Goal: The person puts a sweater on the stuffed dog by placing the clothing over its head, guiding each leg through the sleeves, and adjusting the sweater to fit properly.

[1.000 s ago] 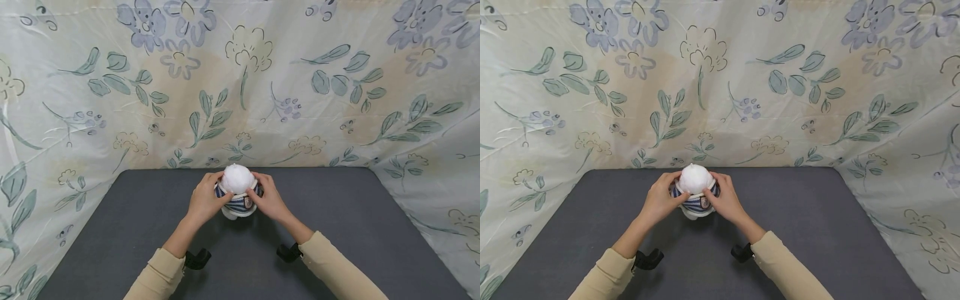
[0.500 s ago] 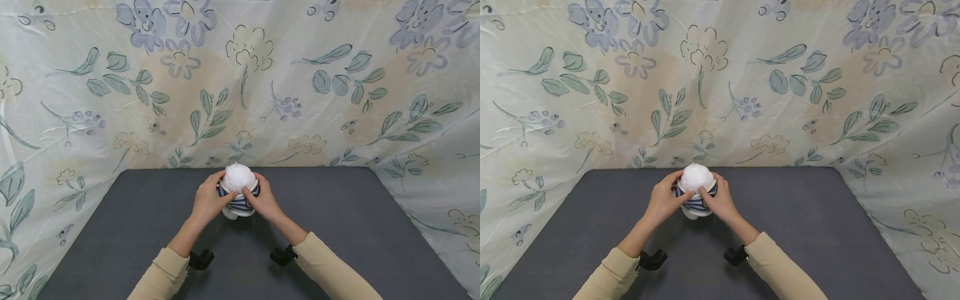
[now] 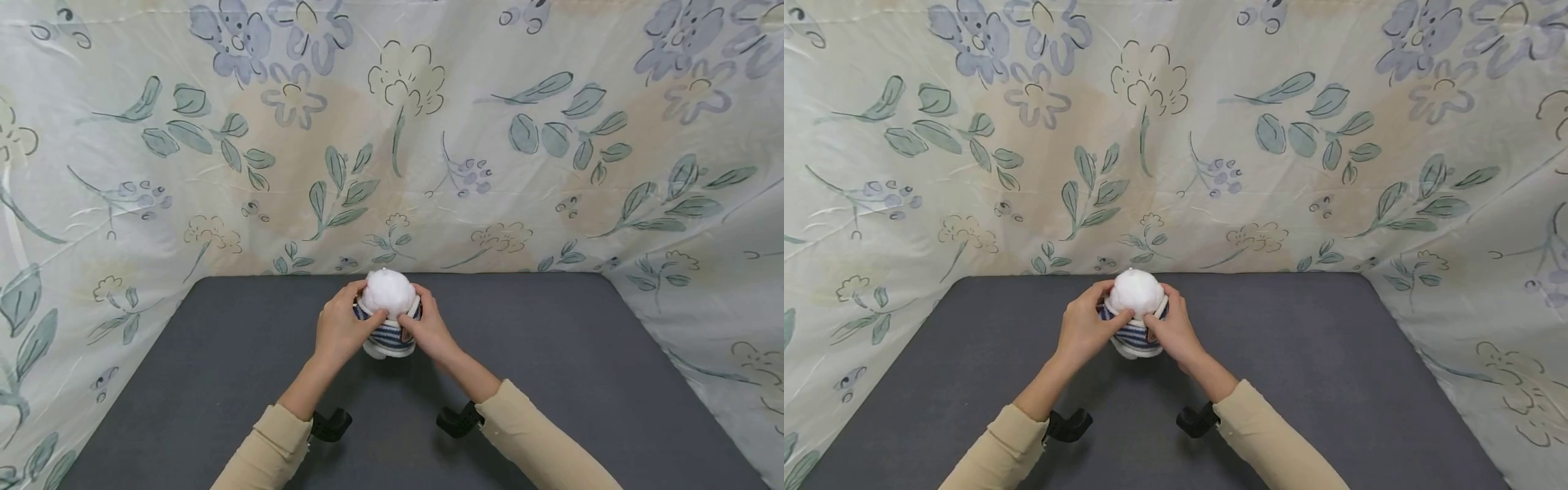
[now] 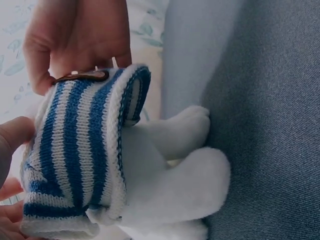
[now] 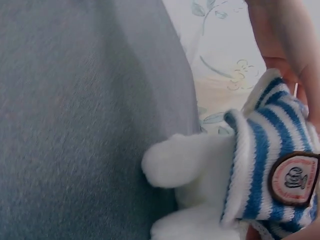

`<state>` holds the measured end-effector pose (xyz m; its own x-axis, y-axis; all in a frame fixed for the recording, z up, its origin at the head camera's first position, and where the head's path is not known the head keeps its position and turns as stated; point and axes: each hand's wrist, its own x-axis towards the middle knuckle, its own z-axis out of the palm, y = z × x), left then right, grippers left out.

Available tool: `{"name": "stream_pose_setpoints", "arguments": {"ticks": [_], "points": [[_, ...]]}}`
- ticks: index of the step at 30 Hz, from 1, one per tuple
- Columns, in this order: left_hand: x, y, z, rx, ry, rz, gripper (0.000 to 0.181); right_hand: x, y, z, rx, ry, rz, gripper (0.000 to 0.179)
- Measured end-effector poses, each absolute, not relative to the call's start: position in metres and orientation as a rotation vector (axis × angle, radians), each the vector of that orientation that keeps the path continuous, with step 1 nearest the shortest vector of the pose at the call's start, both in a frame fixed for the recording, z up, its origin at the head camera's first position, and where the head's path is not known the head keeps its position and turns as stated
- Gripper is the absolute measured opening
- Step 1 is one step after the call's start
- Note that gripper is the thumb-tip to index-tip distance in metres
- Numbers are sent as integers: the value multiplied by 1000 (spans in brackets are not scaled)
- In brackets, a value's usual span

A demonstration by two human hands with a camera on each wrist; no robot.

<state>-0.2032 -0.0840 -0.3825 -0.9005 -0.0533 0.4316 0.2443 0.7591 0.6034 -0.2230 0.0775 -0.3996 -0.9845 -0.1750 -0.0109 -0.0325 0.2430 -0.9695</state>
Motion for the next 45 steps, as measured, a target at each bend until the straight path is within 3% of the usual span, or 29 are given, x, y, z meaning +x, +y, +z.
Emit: {"name": "stream_pose_setpoints", "arguments": {"ticks": [14,45], "points": [[-205,-81,-384,-79,-2501,-901,50,-219,79,-399,-242,2219,-1937,79],[-207,-78,-388,-43,-2430,-911,44,-210,81,-418,-362,2220,-1989,82]]}}
